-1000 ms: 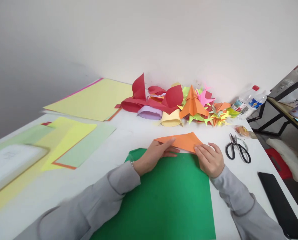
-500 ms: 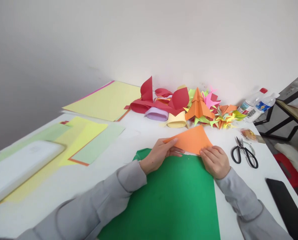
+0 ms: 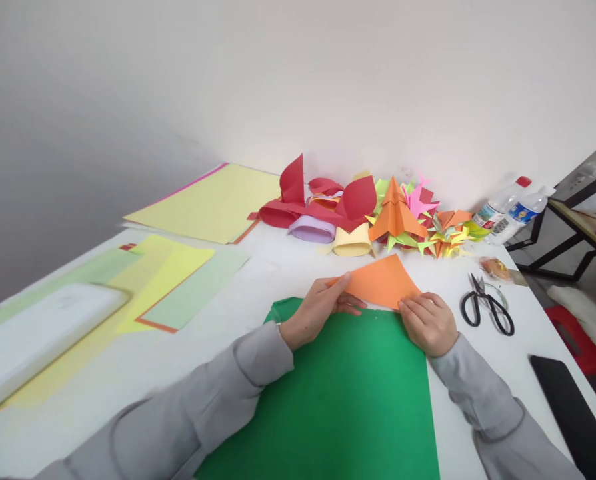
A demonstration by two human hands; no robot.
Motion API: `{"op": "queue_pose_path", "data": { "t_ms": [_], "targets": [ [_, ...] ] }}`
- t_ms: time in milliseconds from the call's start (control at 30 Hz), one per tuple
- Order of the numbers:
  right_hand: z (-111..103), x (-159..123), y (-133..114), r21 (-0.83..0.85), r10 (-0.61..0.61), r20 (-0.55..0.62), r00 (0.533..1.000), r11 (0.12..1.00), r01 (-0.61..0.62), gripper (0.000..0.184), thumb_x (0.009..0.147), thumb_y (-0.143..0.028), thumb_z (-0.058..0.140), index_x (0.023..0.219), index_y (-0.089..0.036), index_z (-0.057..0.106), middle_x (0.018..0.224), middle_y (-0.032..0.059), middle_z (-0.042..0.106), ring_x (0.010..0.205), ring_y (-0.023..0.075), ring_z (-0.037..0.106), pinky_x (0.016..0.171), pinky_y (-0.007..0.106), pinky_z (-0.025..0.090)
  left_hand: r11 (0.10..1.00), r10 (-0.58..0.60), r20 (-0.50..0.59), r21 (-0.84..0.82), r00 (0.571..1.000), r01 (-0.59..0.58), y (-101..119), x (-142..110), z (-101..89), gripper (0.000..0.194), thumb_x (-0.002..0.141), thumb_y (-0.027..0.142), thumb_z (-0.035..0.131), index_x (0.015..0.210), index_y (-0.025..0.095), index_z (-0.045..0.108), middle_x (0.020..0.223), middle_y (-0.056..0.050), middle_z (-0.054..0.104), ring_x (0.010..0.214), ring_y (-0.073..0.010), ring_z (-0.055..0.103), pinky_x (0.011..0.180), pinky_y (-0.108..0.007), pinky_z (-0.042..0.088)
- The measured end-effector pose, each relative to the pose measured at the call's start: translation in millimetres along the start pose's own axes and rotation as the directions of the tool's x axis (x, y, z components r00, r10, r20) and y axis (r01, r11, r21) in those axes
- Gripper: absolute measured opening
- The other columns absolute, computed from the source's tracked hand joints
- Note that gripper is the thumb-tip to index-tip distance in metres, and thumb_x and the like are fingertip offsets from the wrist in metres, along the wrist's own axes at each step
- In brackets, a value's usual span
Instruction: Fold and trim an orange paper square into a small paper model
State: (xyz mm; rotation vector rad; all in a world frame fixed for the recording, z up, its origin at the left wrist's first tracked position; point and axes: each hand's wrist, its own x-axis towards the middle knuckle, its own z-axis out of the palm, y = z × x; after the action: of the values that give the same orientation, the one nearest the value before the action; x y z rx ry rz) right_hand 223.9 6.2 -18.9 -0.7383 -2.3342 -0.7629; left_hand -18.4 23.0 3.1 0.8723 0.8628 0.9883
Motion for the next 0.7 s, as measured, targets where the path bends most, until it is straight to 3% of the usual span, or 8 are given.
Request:
{"op": "queue_pose_path", "data": {
  "t_ms": [133, 267, 333, 400, 467, 533, 600, 700],
  "targets": [
    [-2.0, 3.9, -0.8, 0.024, 0.022, -0.001, 1.0, 0.999, -0.022, 0.015, 0.081, -0.009, 0.06, 0.091, -0.018, 0.067, 0.08, 0.0056, 0.074, 0.074, 0.0164, 0.065, 0.072, 0.034, 0.048, 0.998, 0.058, -0.039, -0.022, 0.998, -0.059, 0.3, -0.6, 0.5, 0.034, 0.073, 0.043, 0.069, 0.08, 0.01, 0.067, 0.073, -0.008, 0.07, 0.07, -0.0206, 0.067, 0.063, -0.033, 0.055],
    [-9.4, 11.7, -8.8, 0.186, 0.013, 0.043, 0.999, 0.982, -0.021, 0.01, 0.081, -0.022, 0.062, 0.089, -0.017, 0.067, 0.076, 0.0062, 0.072, 0.075, 0.0188, 0.066, 0.076, 0.037, 0.048, 0.985, 0.143, -0.12, -0.081, 0.982, -0.153, 0.1, 1.4, -0.3, 0.024, 0.069, 0.034, 0.074, 0.066, 0.011, 0.067, 0.069, -0.003, 0.068, 0.067, -0.0143, 0.063, 0.073, -0.031, 0.054],
    [-15.1, 13.3, -13.7, 0.294, 0.096, 0.004, 0.995, 0.951, -0.092, 0.016, 0.08, -0.025, 0.063, 0.093, -0.016, 0.066, 0.079, 0.0076, 0.072, 0.077, 0.021, 0.066, 0.076, 0.039, 0.048, 0.976, 0.138, -0.097, -0.153, 0.986, -0.152, 2.0, 3.4, -3.1, 0.023, 0.072, 0.032, 0.072, 0.068, 0.011, 0.067, 0.071, -0.004, 0.068, 0.068, -0.0144, 0.064, 0.074, -0.032, 0.054],
    [-20.9, 11.7, -15.5, 0.389, 0.273, -0.04, 0.961, 0.89, -0.236, 0.018, 0.082, -0.023, 0.058, 0.098, -0.017, 0.065, 0.083, 0.0084, 0.072, 0.077, 0.0215, 0.066, 0.073, 0.039, 0.048, 0.971, 0.105, -0.059, -0.207, 0.993, -0.116, 6.1, 5.0, -7.9, 0.021, 0.074, 0.032, 0.069, 0.074, 0.011, 0.066, 0.072, -0.005, 0.069, 0.065, -0.0145, 0.064, 0.066, -0.03, 0.054],
    [-25.1, 8.4, -12.0, 0.469, 0.532, -0.087, 0.842, 0.768, -0.437, 0.02, 0.086, -0.023, 0.051, 0.099, -0.018, 0.066, 0.085, 0.0096, 0.07, 0.079, 0.023, 0.065, 0.071, 0.04, 0.048, 0.975, 0.069, -0.039, -0.211, 0.997, -0.076, 11.6, 5.1, -13.2, 0.021, 0.074, 0.032, 0.068, 0.073, 0.011, 0.064, 0.064, -0.003, 0.066, 0.055, -0.0125, 0.061, 0.053, -0.025, 0.051],
    [-26.0, 6.1, -5.0, 0.566, 0.764, -0.087, 0.639, 0.566, -0.599, 0.024, 0.089, -0.028, 0.047, 0.097, -0.018, 0.067, 0.081, 0.0089, 0.069, 0.075, 0.0226, 0.064, 0.068, 0.038, 0.049, 0.984, 0.035, 0.035, -0.177, 0.999, -0.029, 16.5, 3.0, -16.7, 0.021, 0.073, 0.031, 0.068, 0.067, 0.012, 0.062, 0.057, -0.001, 0.062, 0.048, -0.0106, 0.057, 0.044, -0.021, 0.045],
    [-24.0, 7.2, 0.3, 0.661, 0.874, 0.092, 0.477, 0.305, -0.686, 0.027, 0.089, -0.036, 0.049, 0.091, -0.017, 0.068, 0.075, 0.0075, 0.068, 0.069, 0.0204, 0.063, 0.062, 0.035, 0.05, 0.995, -0.029, 0.178, -0.09, 0.984, 0.046, 18.4, -0.9, -16.3, 0.025, 0.072, 0.033, 0.069, 0.061, 0.013, 0.059, 0.051, 0.0, 0.059, 0.041, -0.0096, 0.052, 0.038, -0.02, 0.04],
    [-19.3, 16.2, -6.9, 0.693, 0.71, 0.558, 0.43, -0.112, -0.712, 0.04, 0.082, -0.052, 0.055, 0.08, -0.014, 0.068, 0.068, 0.0084, 0.068, 0.058, 0.0177, 0.06, 0.053, 0.031, 0.049, 0.988, -0.141, 0.356, 0.117, 0.924, 0.105, 13.7, -7.7, -7.5, 0.026, 0.071, 0.036, 0.07, 0.062, 0.013, 0.063, 0.053, -0.001, 0.061, 0.039, -0.0105, 0.053, 0.038, -0.021, 0.041]
  ]
}}
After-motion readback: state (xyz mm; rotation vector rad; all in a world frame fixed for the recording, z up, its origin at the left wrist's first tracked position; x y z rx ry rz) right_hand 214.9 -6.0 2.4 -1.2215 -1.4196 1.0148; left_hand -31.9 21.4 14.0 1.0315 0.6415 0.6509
